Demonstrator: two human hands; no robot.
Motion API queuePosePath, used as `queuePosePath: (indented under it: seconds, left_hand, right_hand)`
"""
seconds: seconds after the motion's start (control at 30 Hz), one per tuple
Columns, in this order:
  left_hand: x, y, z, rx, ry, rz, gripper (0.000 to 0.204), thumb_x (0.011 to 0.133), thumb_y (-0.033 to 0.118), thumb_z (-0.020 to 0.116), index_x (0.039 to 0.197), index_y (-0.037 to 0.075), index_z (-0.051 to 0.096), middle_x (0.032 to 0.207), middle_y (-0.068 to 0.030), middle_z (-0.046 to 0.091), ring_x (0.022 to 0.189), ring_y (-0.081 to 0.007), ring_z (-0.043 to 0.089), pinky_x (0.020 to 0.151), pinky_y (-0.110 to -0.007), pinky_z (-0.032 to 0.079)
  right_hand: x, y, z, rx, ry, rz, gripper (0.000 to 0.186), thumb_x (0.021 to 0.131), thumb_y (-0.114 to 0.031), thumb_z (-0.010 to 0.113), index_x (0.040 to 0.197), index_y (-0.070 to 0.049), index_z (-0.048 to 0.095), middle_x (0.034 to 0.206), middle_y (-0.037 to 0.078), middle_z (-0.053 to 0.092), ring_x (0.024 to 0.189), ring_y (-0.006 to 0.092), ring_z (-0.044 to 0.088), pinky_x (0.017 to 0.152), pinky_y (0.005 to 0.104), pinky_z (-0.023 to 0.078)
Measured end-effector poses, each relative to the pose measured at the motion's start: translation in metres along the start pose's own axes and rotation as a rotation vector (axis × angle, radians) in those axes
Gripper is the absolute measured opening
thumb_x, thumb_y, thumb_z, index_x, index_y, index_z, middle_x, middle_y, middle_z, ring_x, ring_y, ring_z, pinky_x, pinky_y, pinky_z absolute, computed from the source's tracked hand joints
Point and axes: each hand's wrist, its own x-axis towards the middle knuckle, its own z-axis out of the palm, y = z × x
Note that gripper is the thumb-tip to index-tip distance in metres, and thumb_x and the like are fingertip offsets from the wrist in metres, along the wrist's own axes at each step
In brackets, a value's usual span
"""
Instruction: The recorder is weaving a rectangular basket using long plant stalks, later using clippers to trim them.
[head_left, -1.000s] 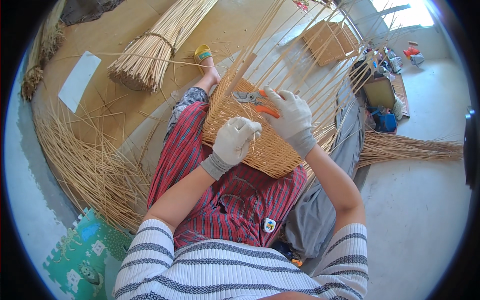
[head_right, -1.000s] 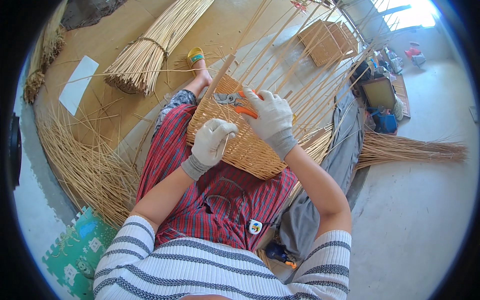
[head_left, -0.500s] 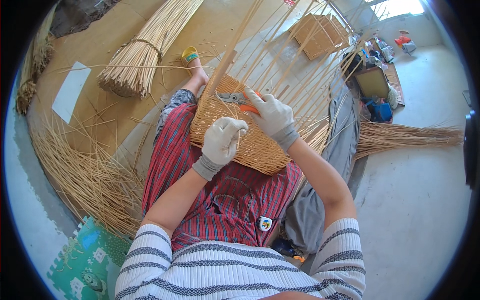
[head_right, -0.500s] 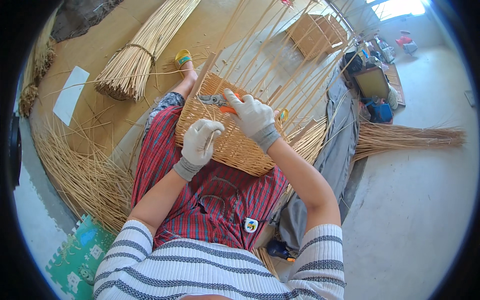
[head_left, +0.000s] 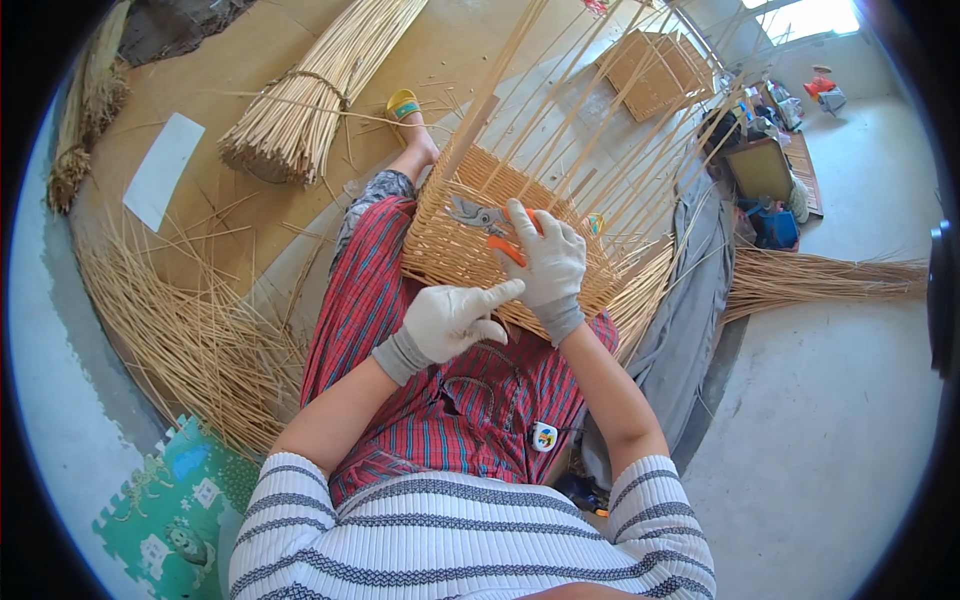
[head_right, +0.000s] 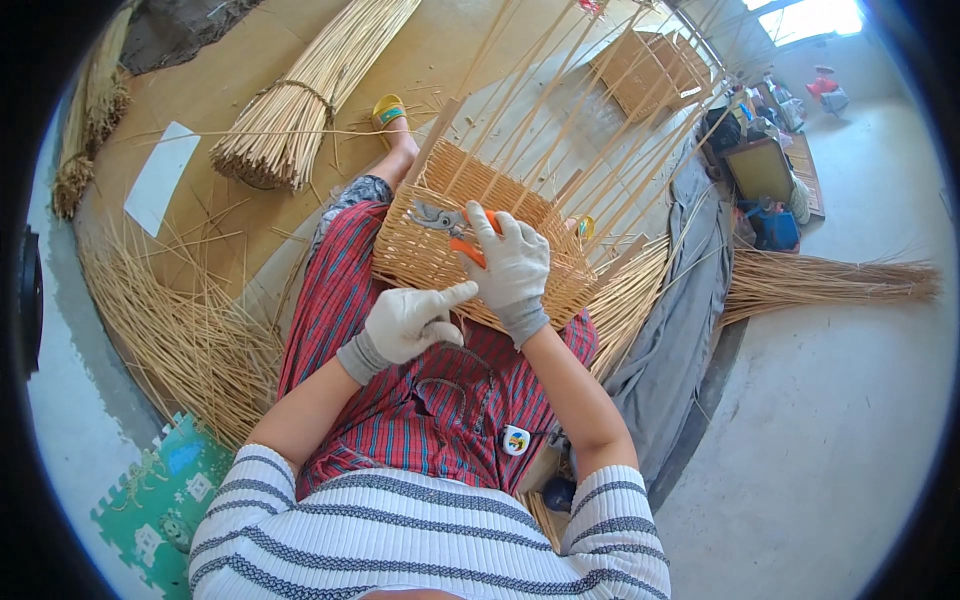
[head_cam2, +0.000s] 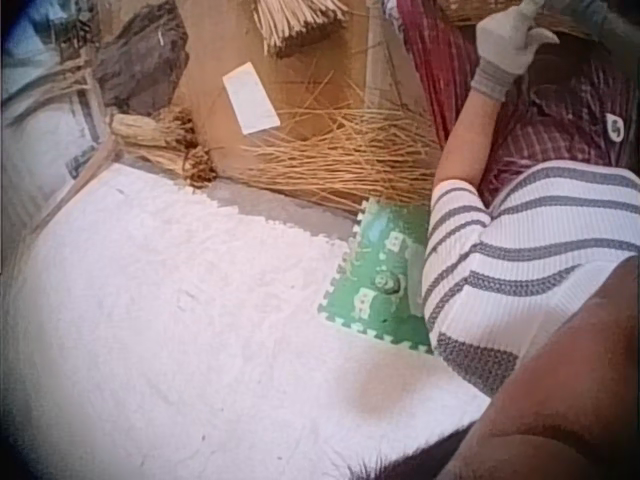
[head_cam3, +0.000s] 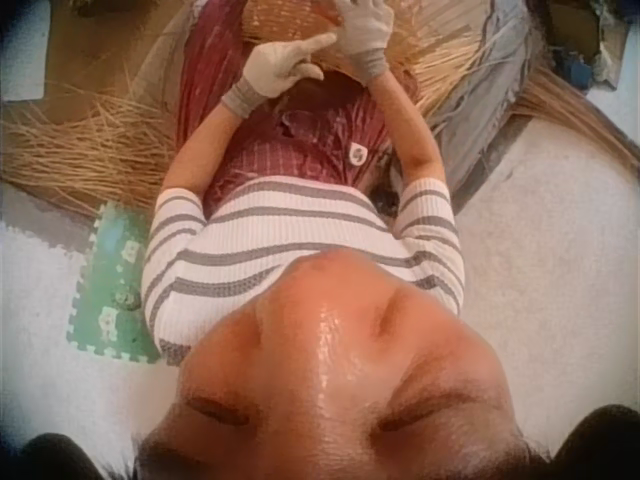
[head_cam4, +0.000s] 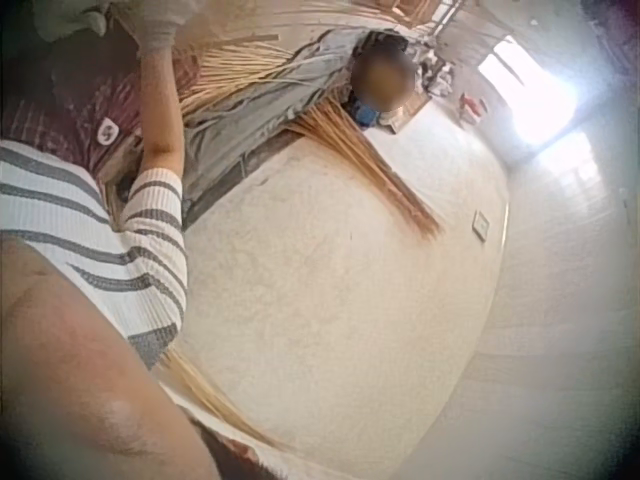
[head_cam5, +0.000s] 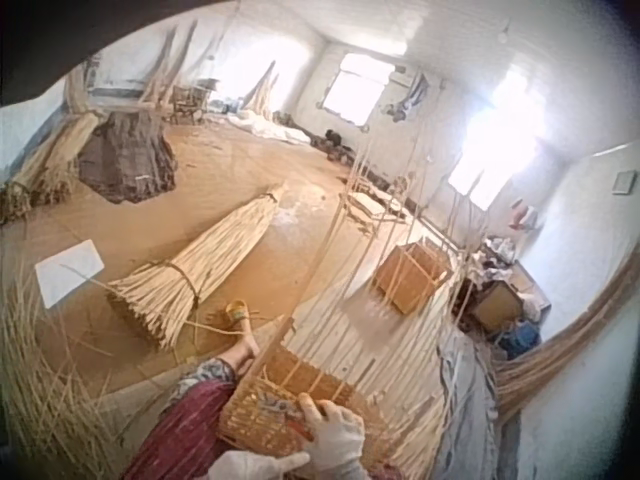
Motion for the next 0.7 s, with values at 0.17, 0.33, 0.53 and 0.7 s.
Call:
queuePosePath:
  seconds: [0.17,0.33,0.53,0.7]
  left_hand:
    - [-0.018,-0.022,-0.003,0.051,0.114,-0.124,0.036,0.085,0.022,0.077,0.118,0.012,0.068,0.091,-0.0104,0.073,0.079,-0.0296,0.071,0.069,-0.038,0.056]
    - [-0.024,-0.031,0.007,0.052,0.169,-0.237,0.019,0.092,0.019,0.07,0.109,0.011,0.069,0.096,-0.0129,0.073,0.086,-0.0328,0.071,0.074,-0.039,0.057]
    - [-0.026,-0.04,0.007,0.042,0.123,-0.284,0.016,0.093,0.017,0.068,0.107,0.01,0.069,0.098,-0.0141,0.072,0.088,-0.0326,0.071,0.074,-0.039,0.057]
    - [-0.029,-0.043,0.01,-0.109,0.231,-0.429,0.015,0.093,0.013,0.07,0.107,0.008,0.069,0.096,-0.0139,0.072,0.085,-0.0323,0.071,0.075,-0.037,0.057]
  right_hand:
    - [0.018,0.0,0.007,-0.023,0.044,-0.114,0.071,0.076,-0.036,0.08,0.142,-0.023,0.057,0.119,0.006,0.062,0.107,0.0273,0.061,0.092,0.0422,0.047]
    - [0.027,0.003,0.007,-0.013,0.003,-0.142,0.07,0.077,-0.034,0.079,0.143,-0.026,0.056,0.121,0.006,0.062,0.108,0.0281,0.061,0.09,0.0425,0.048]
    - [0.026,0.011,0.014,0.024,-0.016,-0.127,0.067,0.078,-0.034,0.079,0.142,-0.03,0.057,0.113,0.004,0.065,0.092,0.0266,0.067,0.073,0.04,0.054]
    - [0.025,0.031,-0.001,0.924,0.173,0.395,0.062,0.082,-0.012,0.079,0.14,-0.018,0.058,0.116,0.01,0.07,0.102,0.0223,0.07,0.088,0.0357,0.057]
